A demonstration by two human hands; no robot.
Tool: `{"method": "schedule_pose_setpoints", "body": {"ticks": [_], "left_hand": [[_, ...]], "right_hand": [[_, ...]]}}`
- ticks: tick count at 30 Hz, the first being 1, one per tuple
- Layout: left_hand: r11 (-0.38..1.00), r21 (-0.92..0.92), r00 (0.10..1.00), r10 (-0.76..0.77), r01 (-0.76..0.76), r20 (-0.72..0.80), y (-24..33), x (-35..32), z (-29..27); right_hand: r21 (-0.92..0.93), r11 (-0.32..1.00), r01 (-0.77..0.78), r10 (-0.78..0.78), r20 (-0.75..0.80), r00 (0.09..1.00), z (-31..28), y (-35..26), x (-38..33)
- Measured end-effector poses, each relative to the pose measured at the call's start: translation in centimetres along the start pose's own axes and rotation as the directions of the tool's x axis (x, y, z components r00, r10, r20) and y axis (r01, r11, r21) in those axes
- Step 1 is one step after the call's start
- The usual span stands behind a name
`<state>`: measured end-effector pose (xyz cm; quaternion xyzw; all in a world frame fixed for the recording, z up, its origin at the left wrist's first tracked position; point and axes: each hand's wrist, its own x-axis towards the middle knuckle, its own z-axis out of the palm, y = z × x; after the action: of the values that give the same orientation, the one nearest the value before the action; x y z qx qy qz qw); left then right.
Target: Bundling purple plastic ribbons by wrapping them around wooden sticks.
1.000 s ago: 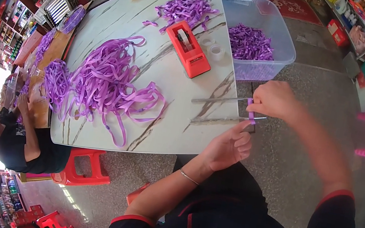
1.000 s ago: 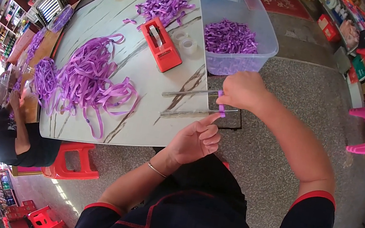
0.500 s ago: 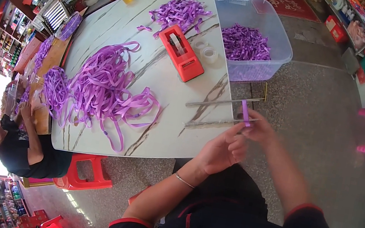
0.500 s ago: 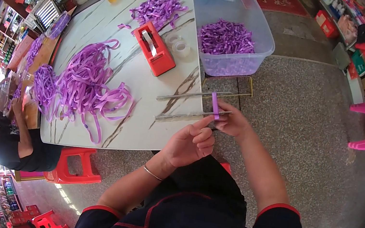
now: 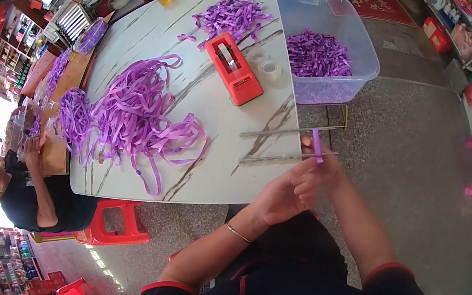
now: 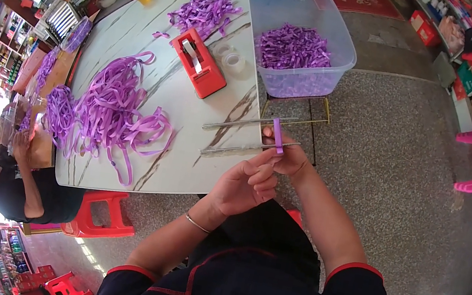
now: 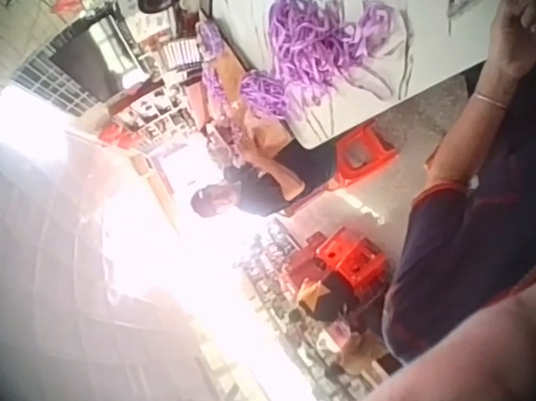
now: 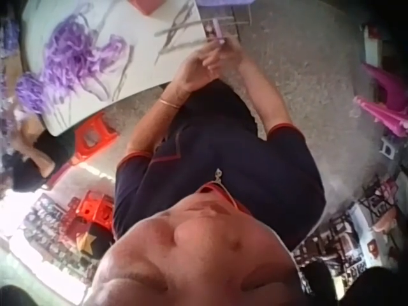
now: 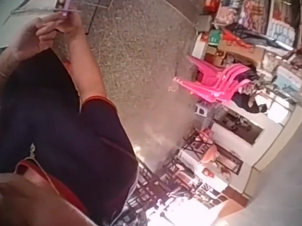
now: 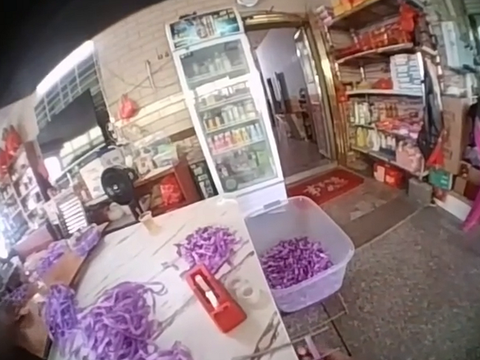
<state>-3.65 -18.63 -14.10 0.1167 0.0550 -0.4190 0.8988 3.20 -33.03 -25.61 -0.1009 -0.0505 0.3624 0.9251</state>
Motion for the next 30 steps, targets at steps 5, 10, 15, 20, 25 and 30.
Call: {"method": "schedule_pose_setpoints", "body": {"ticks": [5,10,15,20,25,30], "left_hand": [[1.0,-0.005,1.0,-0.005,0.005,0.006,0.1,0.0,-0.3],[1.0,0.007,0.997,-0.017,0.017,0.081,0.0,0.0,-0.8],[1.0,-0.002,1.0,0.004,-0.004,0.005,0.0,-0.1,-0.4],[1.0,-0.005,1.0,0.001,-0.001,0.006,0.0,-0.2,-0.2],[1.0,-0.002,1.0,0.003,-0.003,0.011,-0.1,-0.1,-0.2],[1.0,0.004,1.0,0.006,-0.006,0.013,-0.1,-0.2,-0.4]], "right_hand": [[-0.038,0.998,-0.043,0.039,-0.103,0.994,1.4,-0.4,-0.8],[-0.244,0.97,-0.012,-0.101,-0.445,0.89,1.7,-1.7,-1.9],[-0.472,0.875,-0.107,-0.219,-0.582,0.783,5.8,-3.1,-2.5],[-0.561,0.804,-0.198,-0.139,-0.501,0.854,7.5,-5.8,-4.0],[-0.825,0.468,-0.318,-0.213,-0.454,0.865,8.1,-6.6,-4.2],[-0.831,0.46,-0.312,-0.229,-0.451,0.862,7.3,-6.5,-3.7]]}}
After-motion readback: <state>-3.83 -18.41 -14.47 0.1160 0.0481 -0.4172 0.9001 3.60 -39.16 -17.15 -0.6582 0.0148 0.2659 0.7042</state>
